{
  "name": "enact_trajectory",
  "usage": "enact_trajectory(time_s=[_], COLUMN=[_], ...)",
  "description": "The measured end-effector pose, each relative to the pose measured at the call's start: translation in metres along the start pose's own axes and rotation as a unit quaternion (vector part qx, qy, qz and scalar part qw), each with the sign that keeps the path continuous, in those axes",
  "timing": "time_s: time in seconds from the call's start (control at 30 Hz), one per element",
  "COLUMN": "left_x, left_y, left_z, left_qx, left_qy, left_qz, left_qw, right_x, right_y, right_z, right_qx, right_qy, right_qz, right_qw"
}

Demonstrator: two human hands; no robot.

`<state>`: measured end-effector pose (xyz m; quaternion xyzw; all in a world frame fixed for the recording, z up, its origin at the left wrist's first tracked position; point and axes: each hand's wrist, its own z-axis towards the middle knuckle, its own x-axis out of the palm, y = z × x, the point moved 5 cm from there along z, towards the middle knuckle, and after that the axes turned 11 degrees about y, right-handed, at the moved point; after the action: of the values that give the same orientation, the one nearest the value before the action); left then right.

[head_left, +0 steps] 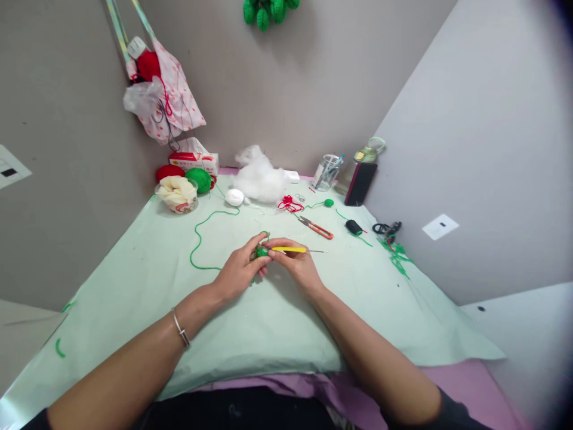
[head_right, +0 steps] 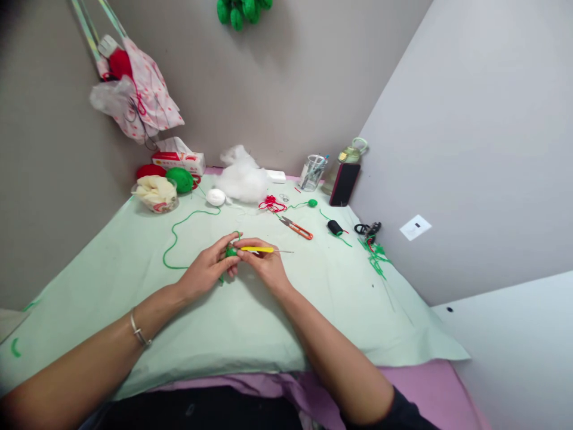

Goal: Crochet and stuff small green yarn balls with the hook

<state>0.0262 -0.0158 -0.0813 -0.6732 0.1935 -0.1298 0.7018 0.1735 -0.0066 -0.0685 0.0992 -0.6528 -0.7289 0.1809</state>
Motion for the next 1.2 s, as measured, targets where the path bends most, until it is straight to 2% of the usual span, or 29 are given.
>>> enact_trajectory(time_s=[0.1,0.3,0.6,0.9,1.07,1.2], left_x=[0.000,0.003,0.001,-0.001,0.006,0.008], left_y=[0.000,0.005,-0.012,-0.003,-0.008,-0.016], left_z=[-0.006,0.000,0.000,0.001,-0.001,-0.004], left_qx=[-0.008,-0.011,0.007,0.003,0.005,0.015], left_qy=[0.011,0.020,0.029,0.009,0.021,0.000], left_qz=[0.004,-0.045,-0.112,-0.092,-0.066,-0.049], left_qw=[1.000,0.999,0.993,0.996,0.998,0.999], right_x=[0.003,0.001,-0.003,-0.001,-0.001,0.000], right_y=[-0.001,-0.006,0.003,-0.006,-0.009,-0.007], right_z=[-0.001,0.002,0.001,0.004,0.004,0.003], right_qx=[0.013,0.011,-0.008,0.051,0.078,0.085], right_qy=[0.023,0.000,0.005,0.011,0.024,0.035], right_qz=[0.004,0.006,0.044,0.186,0.262,0.288], right_qw=[1.000,1.000,0.999,0.981,0.961,0.953])
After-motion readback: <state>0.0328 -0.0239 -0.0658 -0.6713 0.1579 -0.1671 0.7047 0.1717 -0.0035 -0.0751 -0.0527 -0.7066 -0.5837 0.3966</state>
